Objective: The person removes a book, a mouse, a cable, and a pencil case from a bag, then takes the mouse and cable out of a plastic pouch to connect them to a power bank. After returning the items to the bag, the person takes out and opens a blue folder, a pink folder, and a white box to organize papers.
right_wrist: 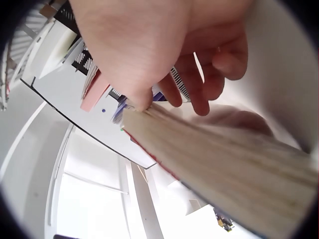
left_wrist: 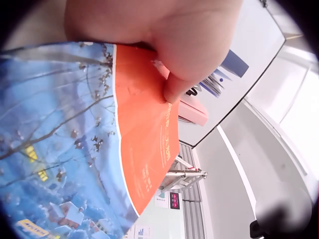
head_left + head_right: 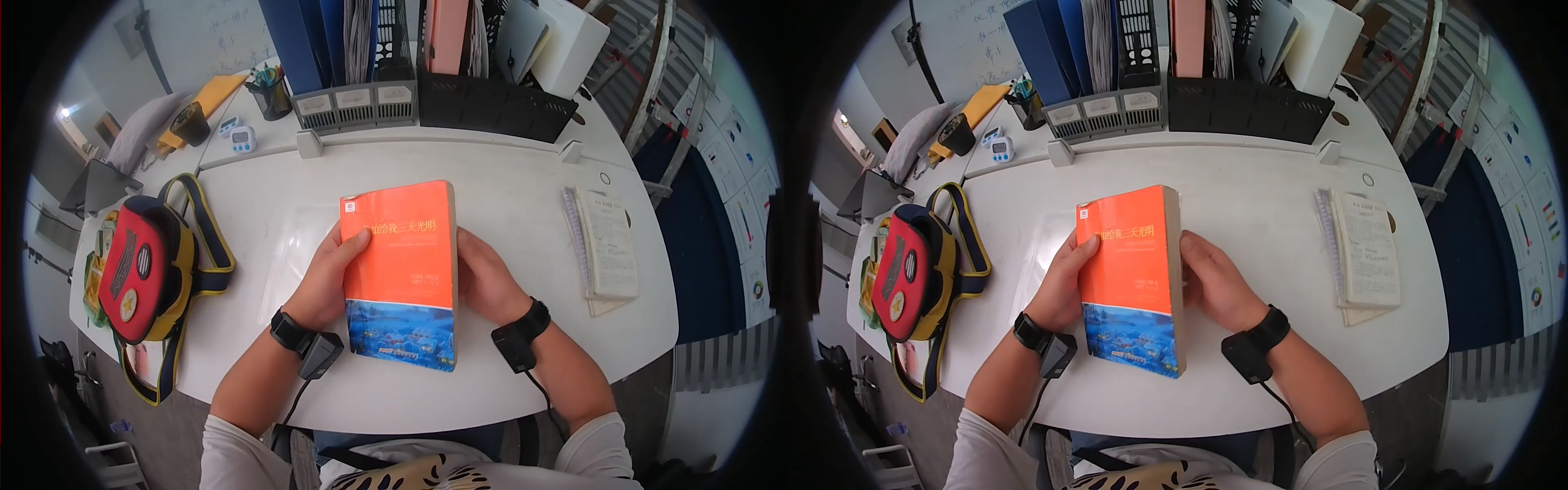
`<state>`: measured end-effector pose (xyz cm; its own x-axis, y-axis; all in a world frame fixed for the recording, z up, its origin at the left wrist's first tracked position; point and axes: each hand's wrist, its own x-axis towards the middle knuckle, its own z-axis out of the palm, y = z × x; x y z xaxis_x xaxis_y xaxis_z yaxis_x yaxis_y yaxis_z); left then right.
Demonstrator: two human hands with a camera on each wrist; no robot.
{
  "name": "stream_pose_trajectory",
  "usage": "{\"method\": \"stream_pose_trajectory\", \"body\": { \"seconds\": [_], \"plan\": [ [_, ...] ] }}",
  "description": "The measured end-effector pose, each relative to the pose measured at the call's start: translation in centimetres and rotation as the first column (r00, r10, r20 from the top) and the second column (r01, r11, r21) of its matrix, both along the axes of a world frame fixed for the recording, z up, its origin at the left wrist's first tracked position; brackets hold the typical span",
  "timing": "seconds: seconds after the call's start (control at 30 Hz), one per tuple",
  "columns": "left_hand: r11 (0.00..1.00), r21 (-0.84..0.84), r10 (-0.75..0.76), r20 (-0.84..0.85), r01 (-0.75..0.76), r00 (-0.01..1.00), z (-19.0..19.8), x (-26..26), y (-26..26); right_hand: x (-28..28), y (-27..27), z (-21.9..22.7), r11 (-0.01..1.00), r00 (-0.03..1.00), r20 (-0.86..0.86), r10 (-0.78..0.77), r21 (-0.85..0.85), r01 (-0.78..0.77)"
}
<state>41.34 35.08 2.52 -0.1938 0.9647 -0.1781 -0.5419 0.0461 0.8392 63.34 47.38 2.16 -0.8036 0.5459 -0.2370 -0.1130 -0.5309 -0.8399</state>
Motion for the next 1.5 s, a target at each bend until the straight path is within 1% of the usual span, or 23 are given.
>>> {"method": "stream_pose_trajectory", "body": {
  "seconds": [0.13, 0.3, 0.37, 0.57, 0.77, 0.8, 0.87, 0.93, 1.0, 1.07, 1.1, 1.13, 1.17, 1.2, 1.23, 1.27, 1.3, 1.33, 1.37, 1.4, 1.43, 1.47, 1.5],
  "plan": [
    [0.996, 0.077, -0.062, 0.116, 0.053, 0.991, -0.7, -0.1, 0.1, -0.2, -0.7, -0.2, 0.999, 0.999, 0.038, 0.029, 0.037, -0.031],
    [0.994, 0.078, -0.084, 0.129, 0.074, 0.988, -1.1, -1.1, 0.0, 0.2, 0.0, 0.7, 0.988, 0.989, 0.149, 0.008, 0.153, -0.031],
    [0.994, 0.085, -0.076, 0.13, 0.066, 0.989, -0.7, -1.3, 0.1, 0.4, 0.8, 1.2, 0.949, 0.976, 0.218, -0.002, 0.307, -0.067],
    [0.991, 0.125, -0.044, 0.053, 0.037, 0.998, -0.4, -1.3, 0.2, 0.6, 1.0, 2.1, 0.921, 0.968, 0.245, -0.045, 0.385, -0.055],
    [0.988, 0.157, -0.011, -0.006, 0.012, 1.0, -0.8, -2.5, 0.3, 1.3, 1.6, 2.4, 0.926, 0.979, 0.201, -0.037, 0.375, -0.042],
    [0.985, 0.171, 0.002, 0.039, -0.009, 0.999, -0.9, -3.0, 0.3, 1.4, 1.9, 2.4, 0.927, 0.979, 0.2, -0.038, 0.374, -0.041],
    [0.982, 0.187, 0.01, 0.084, -0.025, 0.996, -1.5, -4.8, 0.2, 2.0, 3.0, 2.0, 0.929, 0.982, 0.136, -0.134, 0.363, 0.077],
    [0.984, 0.175, -0.028, 0.348, -0.035, 0.937, -2.8, -7.6, -0.1, 2.7, 4.4, 1.3, 0.924, 0.973, 0.127, -0.191, 0.358, 0.135],
    [0.969, 0.248, -0.096, 0.42, -0.012, 0.903, -2.7, -8.6, -0.2, 3.1, 5.3, 0.4, 0.876, 0.92, 0.177, -0.35, 0.409, 0.255],
    [0.846, 0.529, -0.357, 0.655, -0.066, 0.666, -2.2, -8.3, -0.5, 2.9, 5.0, 1.0, 0.874, 0.905, 0.222, -0.362, 0.417, 0.248],
    [0.905, 0.399, -0.266, 0.805, -0.15, 0.53, -1.7, -8.1, -0.8, 2.7, 4.9, 0.9, 0.819, 0.885, 0.33, -0.328, 0.567, 0.093],
    [0.904, 0.399, -0.266, 0.805, -0.151, 0.531, -1.3, -7.6, -0.9, 2.6, 4.7, 0.7, 0.732, 0.844, 0.437, -0.312, 0.677, -0.08],
    [0.92, 0.365, -0.23, 0.8, -0.144, 0.555, -1.1, -7.0, -1.0, 2.7, 4.5, 0.1, 0.557, 0.8, 0.458, -0.387, 0.808, -0.192],
    [0.934, 0.329, -0.193, 0.793, -0.14, 0.578, -0.7, -6.3, -1.1, 2.8, 4.1, 0.0, 0.557, 0.801, 0.459, -0.385, 0.807, -0.195],
    [0.955, 0.29, -0.159, 0.679, -0.063, 0.717, 1.1, -5.2, -1.4, 2.8, 3.5, 0.2, 0.37, 0.763, 0.397, -0.511, 0.902, -0.222],
    [0.955, 0.29, -0.158, 0.68, -0.065, 0.716, 0.8, -4.2, -1.4, 2.6, 3.1, 0.5, 0.166, 0.725, 0.305, -0.618, 0.951, -0.259],
    [0.968, 0.248, -0.099, 0.534, -0.044, 0.839, 0.3, -3.0, -1.7, 2.4, 2.6, 1.3, 0.166, 0.726, 0.306, -0.616, 0.951, -0.261],
    [0.979, 0.2, -0.044, 0.366, -0.032, 0.929, -0.3, -2.0, -2.1, 2.2, 1.9, 2.4, 0.496, 0.857, 0.333, -0.393, 0.862, -0.107],
    [0.988, 0.149, 0.004, 0.183, -0.032, 0.983, -1.0, -1.6, -2.3, 2.1, 1.6, 2.9, 0.779, 0.954, 0.249, -0.166, 0.626, -0.028],
    [0.98, 0.165, -0.153, 0.273, 0.111, 0.95, -3.2, -3.5, -2.3, 2.2, 1.6, 2.7, 0.78, 0.954, 0.253, -0.162, 0.625, -0.033],
    [0.999, 0.043, -0.004, 0.069, 0.001, 0.998, -1.2, -1.3, -1.5, 2.2, 1.7, 2.4, 0.906, 0.979, 0.201, 0.034, 0.407, -0.115],
    [0.99, -0.054, 0.121, -0.155, -0.131, 0.981, 0.9, 1.1, -0.5, 2.3, 1.7, 2.2, 0.959, 0.973, 0.099, 0.21, 0.172, -0.224],
    [0.986, -0.027, 0.158, -0.107, -0.162, 0.982, 0.2, 1.2, -0.1, 2.2, 1.4, 2.1, 0.936, 0.963, 0.172, 0.206, 0.252, -0.245]
  ]
}}
